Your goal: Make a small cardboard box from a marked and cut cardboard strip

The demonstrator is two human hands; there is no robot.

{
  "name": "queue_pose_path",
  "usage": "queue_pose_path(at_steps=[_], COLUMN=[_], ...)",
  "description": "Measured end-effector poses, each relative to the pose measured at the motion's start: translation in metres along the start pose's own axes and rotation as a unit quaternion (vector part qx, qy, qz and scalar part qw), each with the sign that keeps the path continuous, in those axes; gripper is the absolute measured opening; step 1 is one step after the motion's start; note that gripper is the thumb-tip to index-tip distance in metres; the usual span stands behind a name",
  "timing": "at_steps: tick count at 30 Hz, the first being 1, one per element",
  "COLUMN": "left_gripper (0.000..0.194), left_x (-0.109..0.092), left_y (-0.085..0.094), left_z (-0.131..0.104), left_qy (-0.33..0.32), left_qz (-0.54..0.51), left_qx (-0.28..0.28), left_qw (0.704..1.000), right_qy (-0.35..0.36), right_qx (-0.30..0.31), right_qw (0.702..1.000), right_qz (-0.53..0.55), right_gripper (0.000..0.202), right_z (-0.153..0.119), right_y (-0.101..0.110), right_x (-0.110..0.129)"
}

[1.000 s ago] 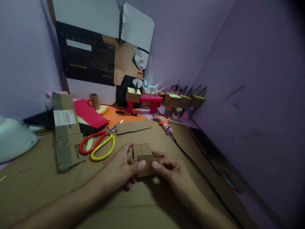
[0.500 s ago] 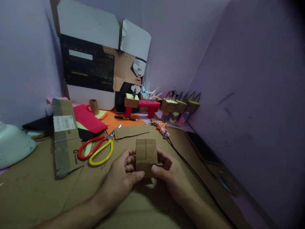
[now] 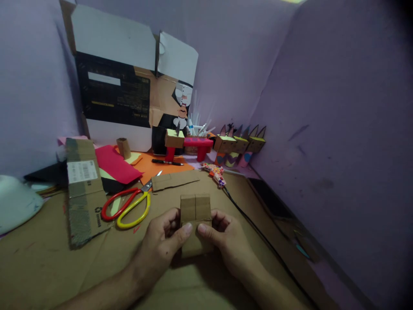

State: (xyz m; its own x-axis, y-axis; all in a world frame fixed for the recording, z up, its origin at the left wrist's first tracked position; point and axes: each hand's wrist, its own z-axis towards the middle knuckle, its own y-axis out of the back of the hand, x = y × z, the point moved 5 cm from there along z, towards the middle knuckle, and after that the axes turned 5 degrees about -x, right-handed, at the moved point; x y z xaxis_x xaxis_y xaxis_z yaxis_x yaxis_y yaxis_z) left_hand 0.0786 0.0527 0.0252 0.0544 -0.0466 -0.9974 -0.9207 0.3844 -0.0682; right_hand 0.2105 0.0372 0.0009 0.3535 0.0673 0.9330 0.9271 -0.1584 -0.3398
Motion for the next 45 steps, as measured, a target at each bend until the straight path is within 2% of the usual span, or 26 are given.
queue_pose_path(at_steps=[3,10,14,23,29,34,36,39,42,45], left_gripper=[0.032,0.032,0.032,0.038,0.034,0.035,0.037,0.035,0.024,0.017], left_x=[-0.002,0.000,0.002,0.017,0.017,0.019,0.019,0.017,0.014,0.012], left_y=[-0.001,-0.007,-0.007,-0.007,-0.007,-0.006,-0.004,0.003,0.010,0.013], left_z=[0.001,-0.004,-0.004,-0.001,0.002,0.001,0.002,0.003,0.004,0.003], left_qy=[0.009,0.027,0.043,0.094,0.089,0.076,0.064,0.049,0.045,0.053], left_qz=[-0.010,-0.025,-0.007,-0.003,0.005,-0.045,-0.055,-0.046,-0.025,-0.001], left_qx=[0.002,0.058,0.052,0.043,0.037,0.068,0.051,-0.005,-0.054,-0.075], left_qw=[1.000,0.998,0.998,0.995,0.995,0.994,0.995,0.998,0.997,0.996], right_qy=[-0.005,0.005,0.014,-0.012,-0.033,-0.045,-0.043,-0.056,-0.120,-0.202], right_qx=[0.020,0.087,0.119,0.096,0.069,0.018,0.036,0.060,0.055,0.080], right_qw=[1.000,0.996,0.993,0.995,0.997,0.998,0.998,0.995,0.987,0.967], right_qz=[-0.004,0.014,0.012,0.005,0.009,0.035,0.042,0.054,0.094,0.134], right_gripper=[0.027,0.026,0.029,0.028,0.022,0.018,0.021,0.022,0.028,0.035], right_z=[-0.002,-0.008,-0.010,-0.010,-0.009,-0.007,-0.006,-0.004,-0.002,-0.004], right_y=[-0.001,-0.007,-0.010,-0.010,-0.009,-0.001,-0.003,-0.004,-0.002,-0.003], right_x=[-0.001,0.001,0.004,0.002,-0.002,-0.006,-0.005,-0.003,-0.003,-0.002])
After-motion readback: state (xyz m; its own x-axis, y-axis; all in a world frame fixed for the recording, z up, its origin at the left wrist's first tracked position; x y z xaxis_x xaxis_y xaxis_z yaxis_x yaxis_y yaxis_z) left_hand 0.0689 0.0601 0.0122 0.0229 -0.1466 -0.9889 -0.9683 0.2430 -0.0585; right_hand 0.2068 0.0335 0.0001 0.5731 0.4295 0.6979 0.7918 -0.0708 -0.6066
